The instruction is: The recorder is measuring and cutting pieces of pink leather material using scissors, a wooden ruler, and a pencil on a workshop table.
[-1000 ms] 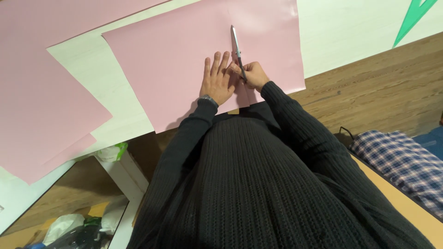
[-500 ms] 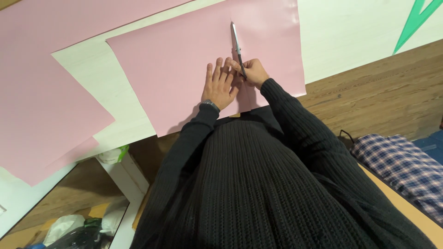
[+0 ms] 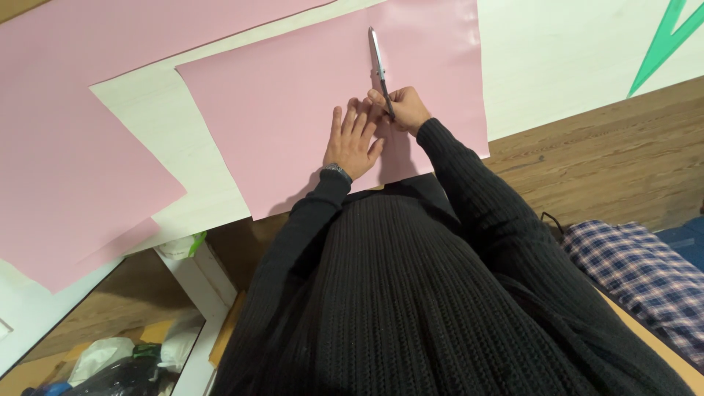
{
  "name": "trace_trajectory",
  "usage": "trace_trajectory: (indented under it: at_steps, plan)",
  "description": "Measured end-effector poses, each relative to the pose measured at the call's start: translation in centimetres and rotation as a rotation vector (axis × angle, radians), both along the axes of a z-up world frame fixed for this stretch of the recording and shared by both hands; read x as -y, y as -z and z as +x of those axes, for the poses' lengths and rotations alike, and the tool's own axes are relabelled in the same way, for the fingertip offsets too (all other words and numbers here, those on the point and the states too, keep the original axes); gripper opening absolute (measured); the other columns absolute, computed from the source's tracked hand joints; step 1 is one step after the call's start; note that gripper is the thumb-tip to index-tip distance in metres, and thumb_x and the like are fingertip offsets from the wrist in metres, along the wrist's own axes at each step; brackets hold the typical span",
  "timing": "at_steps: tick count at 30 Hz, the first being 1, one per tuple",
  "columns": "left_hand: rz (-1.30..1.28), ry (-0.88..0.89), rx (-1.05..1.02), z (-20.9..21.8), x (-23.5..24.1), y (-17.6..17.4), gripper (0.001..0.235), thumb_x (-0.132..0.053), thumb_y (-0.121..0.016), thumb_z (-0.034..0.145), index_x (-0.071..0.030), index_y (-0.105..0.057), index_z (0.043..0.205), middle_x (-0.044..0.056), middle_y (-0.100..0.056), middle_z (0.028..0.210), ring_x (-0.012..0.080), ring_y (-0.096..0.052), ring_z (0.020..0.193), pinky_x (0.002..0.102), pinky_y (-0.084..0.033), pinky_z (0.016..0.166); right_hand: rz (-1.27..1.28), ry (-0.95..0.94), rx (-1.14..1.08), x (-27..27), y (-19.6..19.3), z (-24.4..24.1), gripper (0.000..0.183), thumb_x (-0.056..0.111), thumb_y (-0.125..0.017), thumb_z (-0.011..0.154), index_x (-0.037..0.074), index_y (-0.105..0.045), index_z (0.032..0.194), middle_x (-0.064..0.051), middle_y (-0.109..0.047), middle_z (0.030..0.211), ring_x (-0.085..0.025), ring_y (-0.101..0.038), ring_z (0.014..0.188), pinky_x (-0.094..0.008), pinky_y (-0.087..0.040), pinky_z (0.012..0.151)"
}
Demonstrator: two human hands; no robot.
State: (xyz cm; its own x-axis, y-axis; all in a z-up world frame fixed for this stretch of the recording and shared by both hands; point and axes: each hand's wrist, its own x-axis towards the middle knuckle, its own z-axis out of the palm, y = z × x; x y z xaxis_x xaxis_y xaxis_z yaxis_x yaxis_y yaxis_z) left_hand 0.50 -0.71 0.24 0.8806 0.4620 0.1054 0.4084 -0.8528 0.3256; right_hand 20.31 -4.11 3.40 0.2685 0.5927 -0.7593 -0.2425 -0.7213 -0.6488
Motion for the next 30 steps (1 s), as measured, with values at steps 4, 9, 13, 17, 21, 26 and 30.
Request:
trace_trajectory:
  at_steps: [4,9,13,17,21,26,30]
  plan:
    - [-0.035,0.012,-0.039,0.0,-0.2,-0.7,0.048,-0.046,-0.053,0.103,-0.008,-0.062,0.131,0.015,-0.040,0.164,0.0356,-0.024,0.156,0.060,-0.013,0.127,-0.011,-0.023,0.000,-0.5,-0.7,0.2,0.058,0.058,-0.077,0.085,0.005,-0.069,0.063,-0.002,-0.053,0.052,-0.008,-0.039,0.036,-0.025,-0.027,0.033]
    - [-0.062,0.006,-0.021,-0.1,0.1,0.0,0.045,-0.044,-0.054,0.102,-0.008,-0.065,0.126,0.015,-0.045,0.159,0.0359,-0.023,0.156,0.061,-0.012,0.128,0.010,-0.029,0.029,-0.6,0.7,0.8,0.062,0.058,-0.078,0.087,0.006,-0.059,0.060,-0.003,-0.053,0.051,-0.008,-0.040,0.036,-0.026,-0.028,0.033]
    - [-0.045,-0.001,0.007,-0.1,0.2,0.5,0.046,-0.044,-0.054,0.101,-0.010,-0.067,0.129,0.016,-0.048,0.157,0.0352,-0.022,0.157,0.060,-0.010,0.128,0.027,-0.042,0.058,-1.1,1.0,0.9,0.063,0.059,-0.078,0.087,0.006,-0.059,0.058,-0.003,-0.053,0.050,-0.008,-0.040,0.035,-0.026,-0.029,0.033]
    - [-0.046,0.000,-0.025,0.0,0.2,0.8,0.049,-0.046,-0.054,0.101,-0.010,-0.067,0.130,0.015,-0.048,0.157,0.0345,-0.020,0.157,0.060,-0.009,0.128,0.023,-0.060,0.097,-1.7,0.8,0.9,0.062,0.058,-0.078,0.087,0.007,-0.058,0.058,-0.003,-0.054,0.050,-0.008,-0.041,0.035,-0.026,-0.029,0.032]
    - [-0.064,0.000,-0.035,0.0,0.2,0.6,0.050,-0.046,-0.054,0.100,-0.010,-0.068,0.131,0.015,-0.052,0.152,0.0351,-0.019,0.157,0.060,-0.008,0.128,0.018,-0.039,0.080,-2.1,0.9,0.9,0.061,0.058,-0.079,0.086,0.007,-0.059,0.058,-0.002,-0.054,0.050,-0.008,-0.040,0.035,-0.026,-0.029,0.032]
    - [-0.040,0.004,-0.049,-0.1,0.2,0.6,0.051,-0.047,-0.053,0.101,-0.010,-0.068,0.133,0.014,-0.054,0.149,0.0358,-0.018,0.157,0.060,-0.007,0.128,0.007,-0.033,0.086,-2.3,1.4,1.2,0.063,0.057,-0.080,0.086,0.006,-0.057,0.057,-0.002,-0.050,0.049,-0.008,-0.038,0.035,-0.026,-0.027,0.032]
    - [-0.037,0.006,-0.078,-0.1,0.2,0.4,0.054,-0.048,-0.053,0.101,-0.010,-0.065,0.137,0.013,-0.052,0.152,0.0355,-0.016,0.158,0.060,-0.006,0.128,0.011,-0.048,0.098,-2.9,0.7,1.3,0.065,0.059,-0.080,0.085,0.005,-0.056,0.057,-0.002,-0.049,0.048,-0.009,-0.039,0.034,-0.027,-0.028,0.032]
